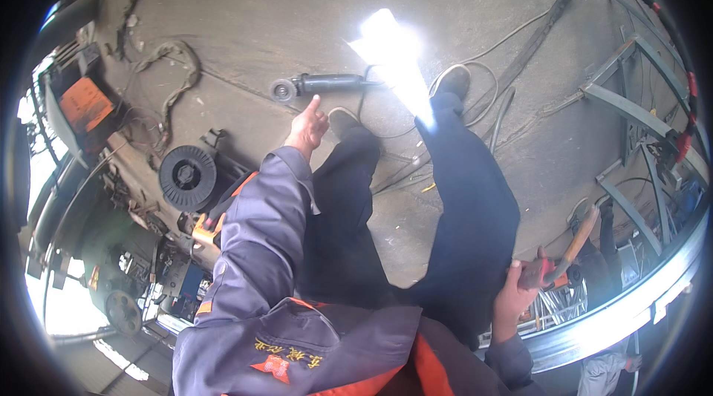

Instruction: The person welds a curved metal frame using a handheld welding torch, repeatedly positioning and tacking metal bars to the frame. They move around the structure, align pieces, and apply welds at multiple joints while another worker assists nearby.

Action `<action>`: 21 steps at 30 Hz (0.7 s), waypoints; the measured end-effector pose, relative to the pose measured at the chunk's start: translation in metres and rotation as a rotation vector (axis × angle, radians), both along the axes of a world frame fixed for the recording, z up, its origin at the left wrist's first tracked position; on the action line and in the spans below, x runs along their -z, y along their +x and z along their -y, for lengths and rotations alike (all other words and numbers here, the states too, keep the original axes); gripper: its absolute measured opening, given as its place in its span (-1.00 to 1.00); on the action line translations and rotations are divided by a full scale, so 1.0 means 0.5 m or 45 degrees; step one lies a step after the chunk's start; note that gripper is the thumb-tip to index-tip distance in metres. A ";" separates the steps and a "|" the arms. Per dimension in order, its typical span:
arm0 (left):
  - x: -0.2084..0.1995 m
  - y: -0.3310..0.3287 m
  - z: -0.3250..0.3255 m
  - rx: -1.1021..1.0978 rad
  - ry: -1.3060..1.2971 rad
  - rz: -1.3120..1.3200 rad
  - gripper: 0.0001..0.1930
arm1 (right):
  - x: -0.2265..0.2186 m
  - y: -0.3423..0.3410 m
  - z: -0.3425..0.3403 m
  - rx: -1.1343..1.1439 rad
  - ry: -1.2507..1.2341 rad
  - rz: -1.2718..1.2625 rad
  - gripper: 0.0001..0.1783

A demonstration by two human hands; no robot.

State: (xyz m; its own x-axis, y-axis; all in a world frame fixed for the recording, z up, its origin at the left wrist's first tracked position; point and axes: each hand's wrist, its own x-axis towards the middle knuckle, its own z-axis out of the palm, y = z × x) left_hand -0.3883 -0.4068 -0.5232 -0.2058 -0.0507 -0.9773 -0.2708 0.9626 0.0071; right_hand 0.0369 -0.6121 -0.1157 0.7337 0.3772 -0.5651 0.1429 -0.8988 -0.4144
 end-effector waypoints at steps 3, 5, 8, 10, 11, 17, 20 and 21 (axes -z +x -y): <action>0.191 0.012 -0.013 -0.217 -0.086 -0.164 -0.44 | 0.043 -0.023 -0.004 -0.137 -0.065 0.245 -0.35; 0.302 0.019 -0.035 -0.333 -0.141 -0.232 -0.34 | 0.065 -0.031 -0.019 -0.183 -0.069 0.346 -0.36; 0.382 0.016 -0.040 -0.553 -0.173 -0.198 -0.46 | 0.091 -0.032 -0.035 -0.020 0.003 0.353 -0.36; 0.379 0.018 -0.038 -0.683 -0.039 -0.186 -0.58 | 0.091 -0.022 -0.039 0.011 0.022 0.334 -0.37; 0.359 0.015 -0.036 -0.675 -0.019 -0.193 -0.61 | 0.087 -0.016 -0.038 0.003 0.033 0.315 -0.38; 0.066 0.067 -0.049 -0.541 0.131 0.266 -0.62 | 0.042 0.001 -0.001 0.086 -0.075 0.106 -0.48; -0.150 0.129 -0.065 -0.163 0.336 0.396 -0.57 | 0.039 -0.007 0.040 0.249 0.056 0.068 -0.56; -0.229 0.152 -0.073 -0.130 0.386 0.488 -0.53 | 0.035 -0.004 0.053 0.252 0.132 -0.013 -0.58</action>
State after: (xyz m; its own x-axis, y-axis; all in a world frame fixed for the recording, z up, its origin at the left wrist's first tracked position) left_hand -0.3125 -0.3704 -0.4088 0.1625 0.2460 -0.9555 -0.4013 0.9012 0.1637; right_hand 0.0349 -0.6386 -0.1334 0.7936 0.2826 -0.5388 -0.0371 -0.8615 -0.5064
